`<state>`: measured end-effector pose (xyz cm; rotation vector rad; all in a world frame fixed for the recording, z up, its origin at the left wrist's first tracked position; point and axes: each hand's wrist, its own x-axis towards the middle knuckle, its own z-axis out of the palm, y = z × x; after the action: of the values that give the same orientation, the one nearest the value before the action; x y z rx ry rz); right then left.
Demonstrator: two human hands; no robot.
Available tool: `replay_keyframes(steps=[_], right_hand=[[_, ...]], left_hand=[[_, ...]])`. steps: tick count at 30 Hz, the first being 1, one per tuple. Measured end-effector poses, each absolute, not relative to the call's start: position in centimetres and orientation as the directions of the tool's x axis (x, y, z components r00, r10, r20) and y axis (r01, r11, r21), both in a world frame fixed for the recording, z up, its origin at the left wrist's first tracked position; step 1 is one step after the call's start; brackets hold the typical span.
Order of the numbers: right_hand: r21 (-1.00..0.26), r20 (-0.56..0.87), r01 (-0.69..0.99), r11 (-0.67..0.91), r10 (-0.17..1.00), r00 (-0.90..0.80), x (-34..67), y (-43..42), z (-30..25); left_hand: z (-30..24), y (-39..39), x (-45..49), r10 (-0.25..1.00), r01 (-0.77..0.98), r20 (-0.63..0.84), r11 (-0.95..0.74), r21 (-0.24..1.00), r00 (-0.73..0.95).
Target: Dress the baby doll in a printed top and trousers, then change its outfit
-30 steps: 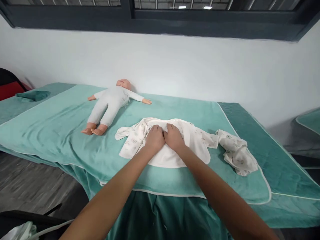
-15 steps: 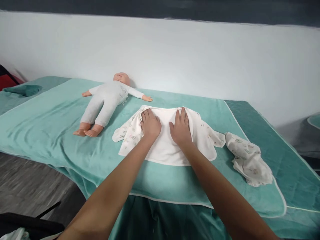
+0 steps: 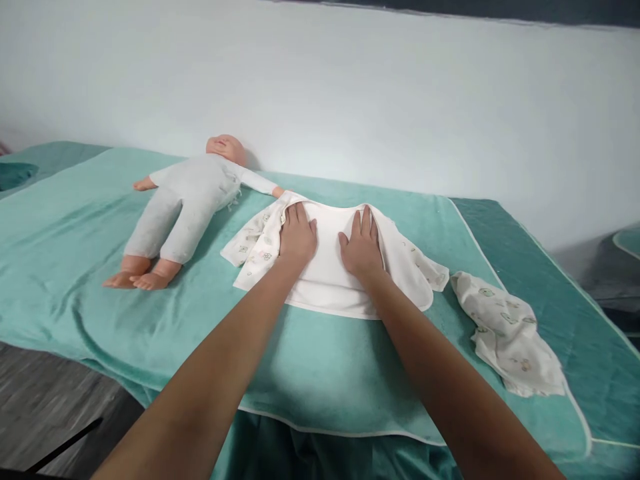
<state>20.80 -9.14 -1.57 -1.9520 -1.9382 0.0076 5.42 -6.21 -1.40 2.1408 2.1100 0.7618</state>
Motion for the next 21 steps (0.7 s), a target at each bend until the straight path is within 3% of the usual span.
replay_keyframes(steps=[3, 9, 16, 21], right_hand=[[-0.270, 0.228, 0.963, 0.012, 0.972, 0.051, 20.9, -8.7, -1.4], [-0.316, 0.131, 0.949, -0.022, 0.989, 0.067, 21.3, -8.1, -1.6], [-0.229, 0.127, 0.973, -0.014, 0.991, 0.044, 20.3, -8.1, -1.5], [-0.223, 0.128, 0.968, -0.115, 0.981, 0.146, 18.2, -8.6, -1.6]], left_hand=[[-1.5, -6.0, 5.2, 0.947, 0.929, 0.321, -0.097, 0.358, -0.025], [-2.0, -5.3, 5.1, 0.986, 0.922, 0.163, -0.025, 0.387, -0.042], [-1.8, -6.5, 5.9, 0.988, 0.937, 0.148, -0.013, 0.350, -0.042], [-1.9, -8.3, 6.5, 0.989, 0.960, 0.141, -0.006, 0.279, -0.035]])
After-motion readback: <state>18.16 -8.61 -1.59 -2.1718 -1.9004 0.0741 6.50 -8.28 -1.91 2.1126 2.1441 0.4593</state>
